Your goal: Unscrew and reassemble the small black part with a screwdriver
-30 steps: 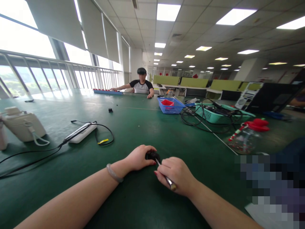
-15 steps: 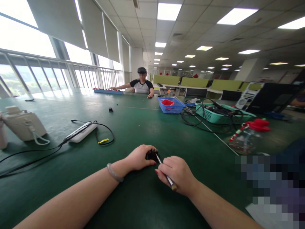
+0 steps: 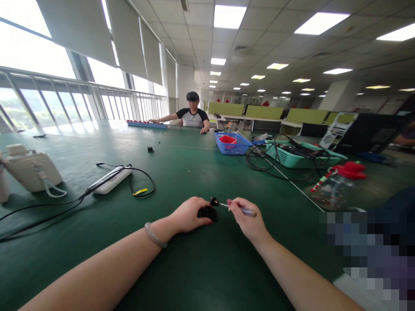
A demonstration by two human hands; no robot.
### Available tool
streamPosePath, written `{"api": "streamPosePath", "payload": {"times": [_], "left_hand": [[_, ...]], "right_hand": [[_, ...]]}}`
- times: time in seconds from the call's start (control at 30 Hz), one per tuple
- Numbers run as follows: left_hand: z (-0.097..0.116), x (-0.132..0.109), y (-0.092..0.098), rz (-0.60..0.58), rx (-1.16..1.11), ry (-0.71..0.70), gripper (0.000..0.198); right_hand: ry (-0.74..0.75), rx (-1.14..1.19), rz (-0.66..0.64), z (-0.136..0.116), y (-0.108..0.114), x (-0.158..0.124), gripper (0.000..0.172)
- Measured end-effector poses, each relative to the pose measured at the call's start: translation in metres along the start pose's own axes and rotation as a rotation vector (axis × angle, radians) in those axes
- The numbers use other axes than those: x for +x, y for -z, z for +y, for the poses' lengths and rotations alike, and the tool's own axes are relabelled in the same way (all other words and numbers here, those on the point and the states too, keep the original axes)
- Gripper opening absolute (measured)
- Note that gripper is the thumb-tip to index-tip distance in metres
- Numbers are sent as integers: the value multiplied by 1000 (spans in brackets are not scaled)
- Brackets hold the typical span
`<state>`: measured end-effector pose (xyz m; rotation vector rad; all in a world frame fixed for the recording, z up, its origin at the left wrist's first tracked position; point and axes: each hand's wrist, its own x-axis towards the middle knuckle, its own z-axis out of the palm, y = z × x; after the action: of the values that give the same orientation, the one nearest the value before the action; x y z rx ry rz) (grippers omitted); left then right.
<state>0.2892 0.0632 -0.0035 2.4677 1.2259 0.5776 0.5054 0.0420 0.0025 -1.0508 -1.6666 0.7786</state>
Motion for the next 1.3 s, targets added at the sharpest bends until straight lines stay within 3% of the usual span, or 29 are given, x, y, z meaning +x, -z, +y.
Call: {"api": "streamPosePath", "payload": {"times": [0.13,0.3,0.53,0.7,0.87,1.07,1.3], "left_hand": [[0,-1,1,-9,0,-9,52],[2,-2,2,-11,19,-9,53],[4,-2,2,2,22,21,48],[3,-2,0,9,25,11,46],[3,-2,-1,16,33,12,47],[4,-3,0,17,26,27,46],[0,-3,-2,23,13,13,44]], "right_hand": [[-262,314,70,13,1,7,39],[-405,500,68,19,3,13,44],[-237,367,117,5,5,6,48],[-39,137,23,-3,4,-1,49],[50,-25,-25,-8,0,-7,48],[34,-24,63,-7,2,-7,48],[-101,-16,-54,2,-1,1,49]]}}
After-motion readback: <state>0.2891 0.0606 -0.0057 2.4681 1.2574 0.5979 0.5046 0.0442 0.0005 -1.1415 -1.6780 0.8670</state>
